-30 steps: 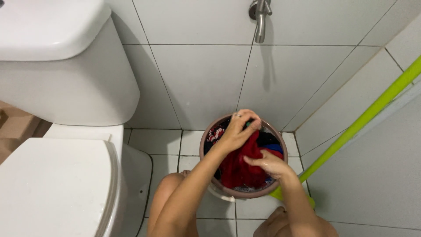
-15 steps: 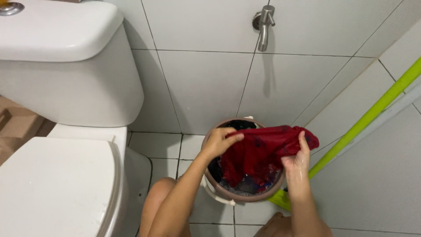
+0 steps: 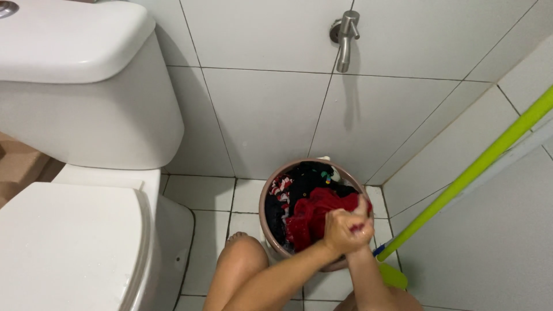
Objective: The person washes clothes in a bucket of water by hand, repeatedly scrubbing, rubbing, and wringing out the garments.
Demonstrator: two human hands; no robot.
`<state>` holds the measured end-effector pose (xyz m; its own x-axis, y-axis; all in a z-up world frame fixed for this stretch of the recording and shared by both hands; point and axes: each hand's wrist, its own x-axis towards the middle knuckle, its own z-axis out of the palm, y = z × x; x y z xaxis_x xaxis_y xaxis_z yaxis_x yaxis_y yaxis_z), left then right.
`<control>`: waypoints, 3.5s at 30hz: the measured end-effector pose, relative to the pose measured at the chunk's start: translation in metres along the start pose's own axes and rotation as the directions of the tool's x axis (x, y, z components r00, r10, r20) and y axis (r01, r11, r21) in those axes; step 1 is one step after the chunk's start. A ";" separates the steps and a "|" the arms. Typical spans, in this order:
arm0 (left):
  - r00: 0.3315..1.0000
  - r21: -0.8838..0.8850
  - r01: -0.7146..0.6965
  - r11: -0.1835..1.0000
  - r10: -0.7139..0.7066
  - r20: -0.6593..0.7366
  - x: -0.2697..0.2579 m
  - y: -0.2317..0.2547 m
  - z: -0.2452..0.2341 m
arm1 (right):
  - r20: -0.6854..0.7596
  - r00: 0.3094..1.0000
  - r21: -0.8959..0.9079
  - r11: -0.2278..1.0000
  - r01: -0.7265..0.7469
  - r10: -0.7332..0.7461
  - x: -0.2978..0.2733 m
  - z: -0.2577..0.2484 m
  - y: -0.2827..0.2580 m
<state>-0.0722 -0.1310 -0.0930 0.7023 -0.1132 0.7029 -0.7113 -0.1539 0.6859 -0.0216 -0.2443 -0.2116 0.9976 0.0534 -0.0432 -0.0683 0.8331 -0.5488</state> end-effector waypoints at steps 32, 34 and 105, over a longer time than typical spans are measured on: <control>0.635 0.110 0.477 0.872 -0.428 0.643 0.053 -0.079 -0.107 | 0.143 0.986 -0.614 0.775 0.154 -0.083 -0.019 0.164 -0.164; 0.582 0.181 0.541 0.821 -0.521 0.624 0.055 -0.097 -0.110 | 0.134 0.984 -0.612 0.771 0.178 -0.121 -0.025 0.161 -0.167; 0.733 -0.324 -0.033 0.945 0.244 0.636 0.306 0.152 -0.189 | 0.234 0.972 -0.943 0.249 0.220 0.028 -0.064 0.166 -0.152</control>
<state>0.0283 -0.0033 0.2623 0.3606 -0.7443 0.5621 -0.7058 0.1762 0.6861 -0.0739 -0.2831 0.0132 0.9691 0.2043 0.1379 0.1960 -0.2996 -0.9337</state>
